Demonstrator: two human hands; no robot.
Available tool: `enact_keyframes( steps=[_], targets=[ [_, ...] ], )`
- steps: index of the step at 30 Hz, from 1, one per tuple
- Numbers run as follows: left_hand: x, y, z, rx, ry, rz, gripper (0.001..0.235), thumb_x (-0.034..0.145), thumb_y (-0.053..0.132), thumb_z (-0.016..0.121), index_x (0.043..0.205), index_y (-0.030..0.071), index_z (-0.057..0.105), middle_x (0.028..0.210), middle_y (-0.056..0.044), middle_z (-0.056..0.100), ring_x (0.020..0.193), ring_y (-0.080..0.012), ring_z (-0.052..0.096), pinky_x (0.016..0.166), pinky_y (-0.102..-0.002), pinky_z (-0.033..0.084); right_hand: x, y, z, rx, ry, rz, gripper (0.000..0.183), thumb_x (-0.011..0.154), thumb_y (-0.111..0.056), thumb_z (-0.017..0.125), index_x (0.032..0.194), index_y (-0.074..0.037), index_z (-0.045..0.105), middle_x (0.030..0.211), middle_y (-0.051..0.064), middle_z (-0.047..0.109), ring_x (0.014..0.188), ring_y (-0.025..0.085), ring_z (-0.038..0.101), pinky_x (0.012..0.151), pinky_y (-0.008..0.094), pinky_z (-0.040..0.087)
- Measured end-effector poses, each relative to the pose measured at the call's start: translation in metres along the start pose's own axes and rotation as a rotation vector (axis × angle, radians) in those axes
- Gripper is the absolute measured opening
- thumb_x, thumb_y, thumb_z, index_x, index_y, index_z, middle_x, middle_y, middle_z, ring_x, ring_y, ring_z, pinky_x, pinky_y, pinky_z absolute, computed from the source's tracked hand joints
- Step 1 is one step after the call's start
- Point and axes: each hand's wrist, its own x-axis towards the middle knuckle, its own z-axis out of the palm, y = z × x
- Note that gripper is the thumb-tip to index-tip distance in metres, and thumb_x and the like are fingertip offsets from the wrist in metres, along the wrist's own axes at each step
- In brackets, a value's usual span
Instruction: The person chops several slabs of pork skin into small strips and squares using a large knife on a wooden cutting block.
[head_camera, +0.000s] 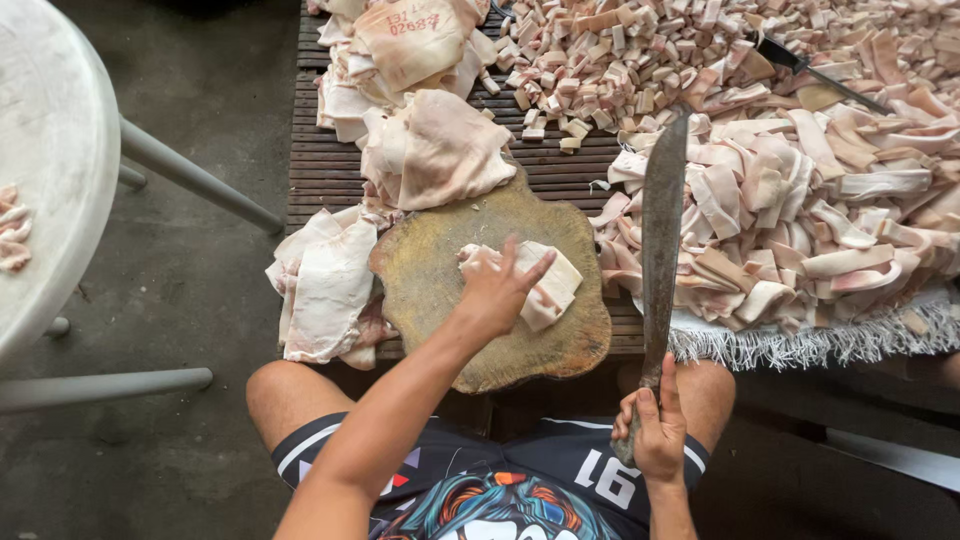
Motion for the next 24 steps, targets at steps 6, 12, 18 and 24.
enact_keyframes(
  steps=[6, 12, 18, 24],
  targets=[
    [0.046, 0.008, -0.042, -0.045, -0.111, 0.352, 0.147, 0.043, 0.042, 0.104, 0.161, 0.021, 0.019, 0.157, -0.003, 0.038, 0.142, -0.0271, 0.036, 0.113, -0.061, 0.033, -0.003, 0.031, 0.007, 0.092, 0.080, 0.008, 0.067, 0.105, -0.015, 0.042, 0.163, -0.039, 0.018, 0.071, 0.005, 0.050, 0.050, 0.012, 0.051, 0.046, 0.029, 0.053],
    [0.014, -0.011, -0.011, -0.411, -0.027, 0.285, 0.058, 0.068, 0.035, 0.089, 0.111, 0.007, 0.062, 0.113, -0.015, 0.070, 0.106, -0.0362, 0.067, 0.092, -0.048, 0.054, -0.017, 0.048, 0.004, 0.147, 0.050, 0.002, 0.068, 0.105, -0.013, 0.041, 0.164, -0.039, 0.019, 0.071, 0.007, 0.051, 0.052, 0.012, 0.051, 0.049, 0.029, 0.053],
    [-0.018, 0.024, 0.031, -0.522, 0.495, -0.031, 0.033, 0.076, 0.002, 0.067, 0.108, 0.004, 0.057, 0.101, -0.019, 0.067, 0.085, -0.0369, 0.070, 0.067, -0.048, 0.057, -0.005, 0.064, -0.007, 0.188, -0.036, -0.078, 0.068, 0.107, -0.011, 0.042, 0.165, -0.039, 0.020, 0.076, 0.008, 0.052, 0.058, 0.012, 0.051, 0.056, 0.031, 0.055],
    [0.047, 0.054, -0.050, -1.549, 0.244, -0.275, 0.060, 0.075, 0.006, 0.068, 0.132, 0.004, 0.053, 0.113, -0.014, 0.068, 0.090, -0.0278, 0.073, 0.074, -0.040, 0.061, -0.009, 0.069, -0.020, 0.229, -0.021, -0.286, 0.066, 0.110, -0.010, 0.039, 0.165, -0.043, 0.022, 0.080, 0.009, 0.055, 0.062, 0.015, 0.053, 0.060, 0.036, 0.057]
  ],
)
